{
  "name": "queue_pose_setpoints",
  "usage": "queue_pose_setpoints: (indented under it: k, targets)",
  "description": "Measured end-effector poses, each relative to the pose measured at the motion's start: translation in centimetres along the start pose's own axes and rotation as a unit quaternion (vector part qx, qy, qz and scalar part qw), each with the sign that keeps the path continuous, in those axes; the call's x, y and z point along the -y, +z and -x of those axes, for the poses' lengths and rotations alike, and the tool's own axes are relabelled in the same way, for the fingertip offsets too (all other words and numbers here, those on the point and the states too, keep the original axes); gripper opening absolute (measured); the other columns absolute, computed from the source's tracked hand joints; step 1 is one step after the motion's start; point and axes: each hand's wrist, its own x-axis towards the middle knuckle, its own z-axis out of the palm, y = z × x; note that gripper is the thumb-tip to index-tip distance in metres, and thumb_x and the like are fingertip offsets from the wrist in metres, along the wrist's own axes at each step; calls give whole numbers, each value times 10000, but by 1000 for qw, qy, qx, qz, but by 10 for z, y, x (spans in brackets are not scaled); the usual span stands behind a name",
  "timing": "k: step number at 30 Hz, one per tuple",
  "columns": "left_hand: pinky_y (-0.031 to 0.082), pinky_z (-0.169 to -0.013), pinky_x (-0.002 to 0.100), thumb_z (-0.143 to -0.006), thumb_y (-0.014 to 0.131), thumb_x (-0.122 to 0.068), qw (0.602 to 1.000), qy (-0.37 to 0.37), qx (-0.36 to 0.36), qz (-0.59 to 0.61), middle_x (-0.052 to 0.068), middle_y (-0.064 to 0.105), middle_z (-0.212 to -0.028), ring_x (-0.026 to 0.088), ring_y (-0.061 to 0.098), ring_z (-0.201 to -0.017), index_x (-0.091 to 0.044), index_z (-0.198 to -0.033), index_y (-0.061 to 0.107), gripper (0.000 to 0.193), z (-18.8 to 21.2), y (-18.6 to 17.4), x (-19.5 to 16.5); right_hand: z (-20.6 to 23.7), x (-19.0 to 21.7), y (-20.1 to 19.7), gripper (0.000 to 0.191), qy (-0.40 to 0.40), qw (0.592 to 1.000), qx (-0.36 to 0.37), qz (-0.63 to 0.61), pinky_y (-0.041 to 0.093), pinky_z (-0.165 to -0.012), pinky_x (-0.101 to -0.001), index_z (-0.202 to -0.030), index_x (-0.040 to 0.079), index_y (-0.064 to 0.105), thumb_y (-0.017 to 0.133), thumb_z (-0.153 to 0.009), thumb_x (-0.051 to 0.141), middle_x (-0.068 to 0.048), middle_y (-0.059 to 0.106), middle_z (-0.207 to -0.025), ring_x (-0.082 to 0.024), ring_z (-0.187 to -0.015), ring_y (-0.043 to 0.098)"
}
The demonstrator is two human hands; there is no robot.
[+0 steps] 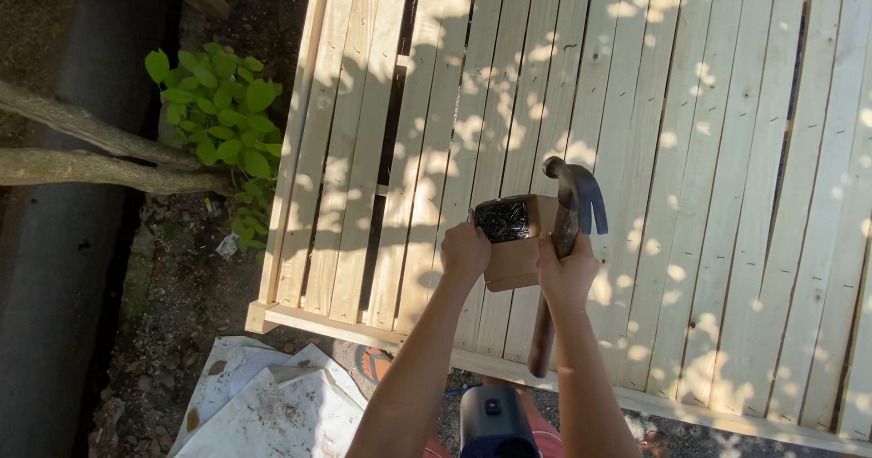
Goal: The person hammers nails into a slatted wooden frame outdoors, holding the hammer in one hand while positioning nails with the other. They take nails from a cardboard box on the structure, drive them into the wooden slats, and reposition along the frame to hammer additional nails.
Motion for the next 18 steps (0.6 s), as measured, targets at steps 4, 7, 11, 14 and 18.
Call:
queue_pose_setpoints:
  k: [4, 7, 11, 14, 18]
  targets:
    - [595, -793, 497, -984, 536, -279, 1000, -4, 4, -25, 244, 739, -918, 410, 743, -891, 15, -916, 742, 366, 34, -77, 36, 46, 50, 21, 233, -104, 994, -27, 32, 507, -599, -387, -1024, 48, 637, 769, -890, 185, -118, 605, -682, -292, -586, 576]
    - [582, -797, 517, -967, 536, -292, 999, 5, -27, -35, 228, 741, -943, 412, 730, -917, -29, -943, 751, 340, 65, -135, 64, 88, 83, 34, 301, -101, 989, -17, 109, 494, -615, -451, -889, 40, 593, 790, -866, 266, -141, 636, -685, -360, -637, 642]
    - [572, -835, 502, -987, 546, -353, 998, 13, -42, -35, 220, 747, -944, 405, 726, -931, -32, -945, 760, 388, 111, -205, 107, 152, 116, 49, 325, -73, 987, 7, 145, 489, -628, -495, -903, 48, 594, 736, -901, 340, -153, 662, -714, -406, -692, 658]
    - [578, -825, 477, -993, 541, -350, 998, 9, -41, -44, 201, 747, -955, 384, 729, -924, -43, -946, 762, 381, 138, -248, 137, 196, 137, 65, 363, -102, 986, -1, 134, 486, -632, -508, -897, 31, 601, 731, -911, 369, -177, 658, -743, -421, -723, 655]
    - [596, -820, 413, -943, 559, -298, 996, 27, -85, -17, 183, 747, -945, 359, 739, -898, -49, -894, 755, 321, 169, -286, 185, 249, 161, 81, 478, -105, 991, 26, 81, 500, -660, -471, -887, 18, 625, 766, -903, 475, -175, 649, -733, -391, -706, 655]
